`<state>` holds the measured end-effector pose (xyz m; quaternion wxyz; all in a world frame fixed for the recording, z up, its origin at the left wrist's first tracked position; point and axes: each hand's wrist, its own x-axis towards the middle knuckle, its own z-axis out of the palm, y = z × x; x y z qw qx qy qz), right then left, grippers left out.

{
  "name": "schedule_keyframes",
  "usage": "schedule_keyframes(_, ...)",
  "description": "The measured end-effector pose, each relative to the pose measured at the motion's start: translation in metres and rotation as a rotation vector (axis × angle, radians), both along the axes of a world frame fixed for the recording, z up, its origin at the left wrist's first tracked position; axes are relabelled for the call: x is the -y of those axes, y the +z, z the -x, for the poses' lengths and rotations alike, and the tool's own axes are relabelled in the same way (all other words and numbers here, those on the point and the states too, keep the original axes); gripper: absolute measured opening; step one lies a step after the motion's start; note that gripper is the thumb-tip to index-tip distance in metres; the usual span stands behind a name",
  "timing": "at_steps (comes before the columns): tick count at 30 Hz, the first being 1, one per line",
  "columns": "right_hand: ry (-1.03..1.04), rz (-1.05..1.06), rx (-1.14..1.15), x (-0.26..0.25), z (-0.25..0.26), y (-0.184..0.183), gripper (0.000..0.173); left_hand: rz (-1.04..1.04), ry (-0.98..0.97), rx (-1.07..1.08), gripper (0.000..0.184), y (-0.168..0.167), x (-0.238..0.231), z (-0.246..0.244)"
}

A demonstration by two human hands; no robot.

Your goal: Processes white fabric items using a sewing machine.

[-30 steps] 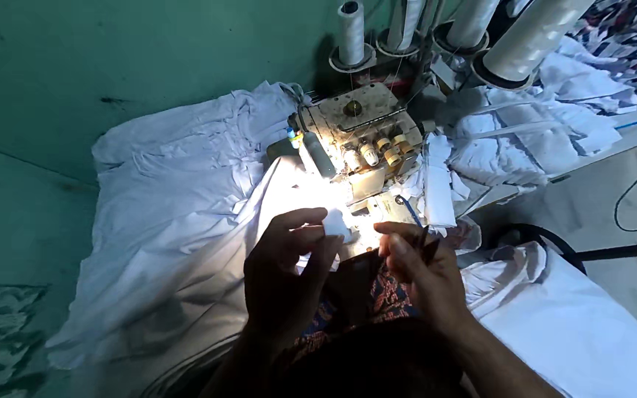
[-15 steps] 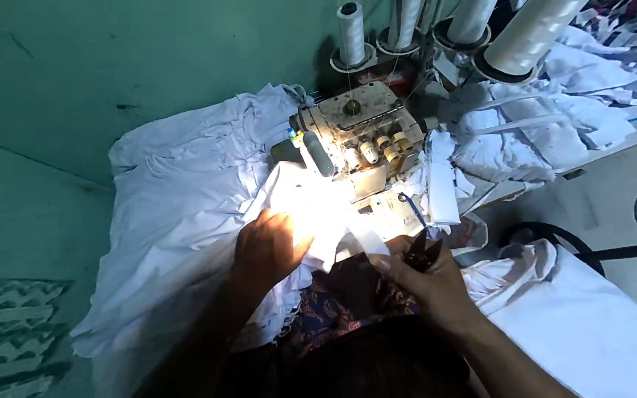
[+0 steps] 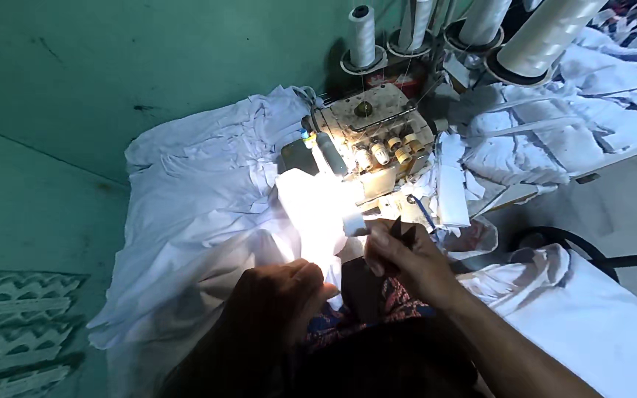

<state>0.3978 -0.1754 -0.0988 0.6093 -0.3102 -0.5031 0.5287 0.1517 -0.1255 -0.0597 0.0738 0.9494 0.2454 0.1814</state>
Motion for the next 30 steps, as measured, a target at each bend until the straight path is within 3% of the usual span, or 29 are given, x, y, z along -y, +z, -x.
schedule_keyframes(3, 0.211, -0.053, 0.078, -0.008, 0.004, 0.004, 0.048, -0.002, -0.052, 0.088, 0.033, 0.008, 0.010, -0.010)
schedule_keyframes(6, 0.330, -0.108, 0.221, -0.006, 0.004, 0.004, 0.046, -0.038, -0.084, 0.162, 0.030, 0.015, 0.012, -0.019)
schedule_keyframes(11, 0.143, -0.104, 0.424, 0.020, -0.012, 0.001, 0.041, 0.089, 0.015, -0.006, 0.040, 0.025, -0.014, -0.005)
schedule_keyframes(14, 0.026, -0.178, 0.549, 0.039, -0.011, 0.008, 0.048, 0.205, -0.144, 0.070, 0.027, 0.037, -0.011, -0.016)
schedule_keyframes(16, -0.018, -0.242, 0.603, 0.051, -0.005, 0.018, 0.051, 0.169, -0.244, 0.068, 0.022, 0.045, -0.001, -0.032)
schedule_keyframes(21, -0.101, -0.272, 0.744, 0.063, -0.007, 0.033, 0.044, 0.151, -0.313, 0.018, 0.031, 0.039, -0.004, -0.043)
schedule_keyframes(23, -0.077, -0.256, 0.576, 0.055, -0.009, 0.025, 0.043, 0.238, -0.328, 0.067, 0.028, 0.035, -0.009, -0.040)
schedule_keyframes(26, -0.179, -0.129, 0.363, 0.034, -0.019, -0.005, 0.046, 0.306, -0.198, 0.089, 0.029, 0.045, -0.019, -0.019)
schedule_keyframes(28, -0.218, 0.040, 0.601, 0.020, -0.029, -0.042, 0.046, 0.263, -0.068, 0.051, 0.031, 0.059, -0.030, 0.003)
schedule_keyframes(30, 0.054, 0.199, 0.966, 0.007, -0.026, -0.067, 0.052, 0.134, 0.037, -0.062, 0.035, 0.076, -0.044, 0.023)
